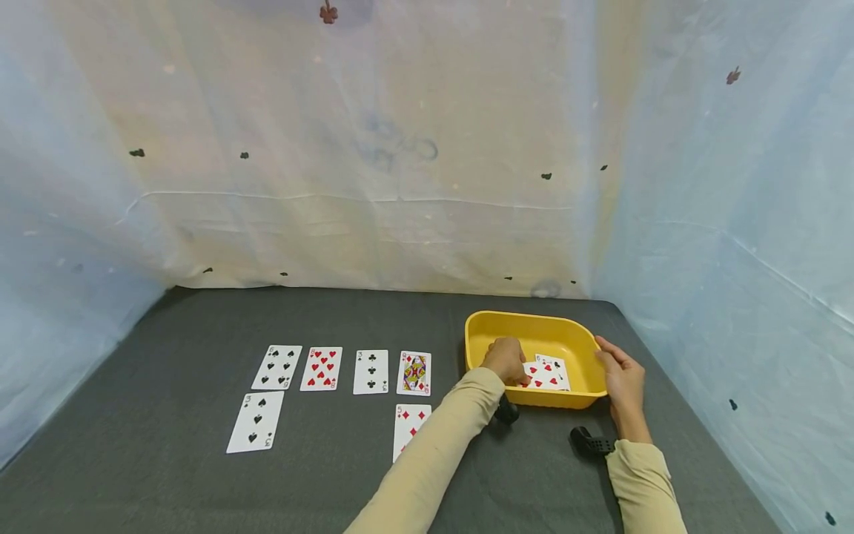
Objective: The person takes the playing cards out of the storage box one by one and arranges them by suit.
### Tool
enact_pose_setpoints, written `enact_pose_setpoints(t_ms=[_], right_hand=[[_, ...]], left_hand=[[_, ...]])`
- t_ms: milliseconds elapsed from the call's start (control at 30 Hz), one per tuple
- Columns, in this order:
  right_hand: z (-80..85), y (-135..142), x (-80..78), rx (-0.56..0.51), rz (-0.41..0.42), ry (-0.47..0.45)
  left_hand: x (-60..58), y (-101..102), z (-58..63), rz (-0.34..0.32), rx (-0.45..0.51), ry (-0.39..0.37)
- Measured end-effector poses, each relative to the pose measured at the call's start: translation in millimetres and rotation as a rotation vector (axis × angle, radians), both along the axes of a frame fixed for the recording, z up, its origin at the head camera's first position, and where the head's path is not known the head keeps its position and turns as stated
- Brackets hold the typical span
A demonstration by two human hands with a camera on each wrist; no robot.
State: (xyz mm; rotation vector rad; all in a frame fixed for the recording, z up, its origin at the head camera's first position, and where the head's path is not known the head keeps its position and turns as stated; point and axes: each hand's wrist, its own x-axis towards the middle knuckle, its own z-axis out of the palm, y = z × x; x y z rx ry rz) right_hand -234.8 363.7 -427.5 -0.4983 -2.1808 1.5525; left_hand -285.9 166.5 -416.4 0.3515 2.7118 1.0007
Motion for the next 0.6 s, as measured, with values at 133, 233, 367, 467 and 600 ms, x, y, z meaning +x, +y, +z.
enact_pose_setpoints(t_ms=[133,233,367,467,600], right_hand=[[0.5,-0.2,0.4,0.005,0.005,-0.008],[0.1,0.5,0.0,0.004,0.006,-0.011],[-0.3,0.6,0.4,-0.001,0.008,-0.007],[-0.2,0.4,0.8,-0.003,0.012,-0.003],[0.2,0.9,0.9,-0.006,0.014,0.005]], left_hand=[[0.7,-2.0,0.8,0.005,0.083,-0.026],[0.5,-2.6,0.8,0.006,0.135,-0.037],[1.6,-3.4,2.9,-0.012,0.172,-0.042],[2.9,-4.7,6.3,-0.021,0.198,-0.052],[3.9,-6.4,9.1,0.006,0.219,-0.078]])
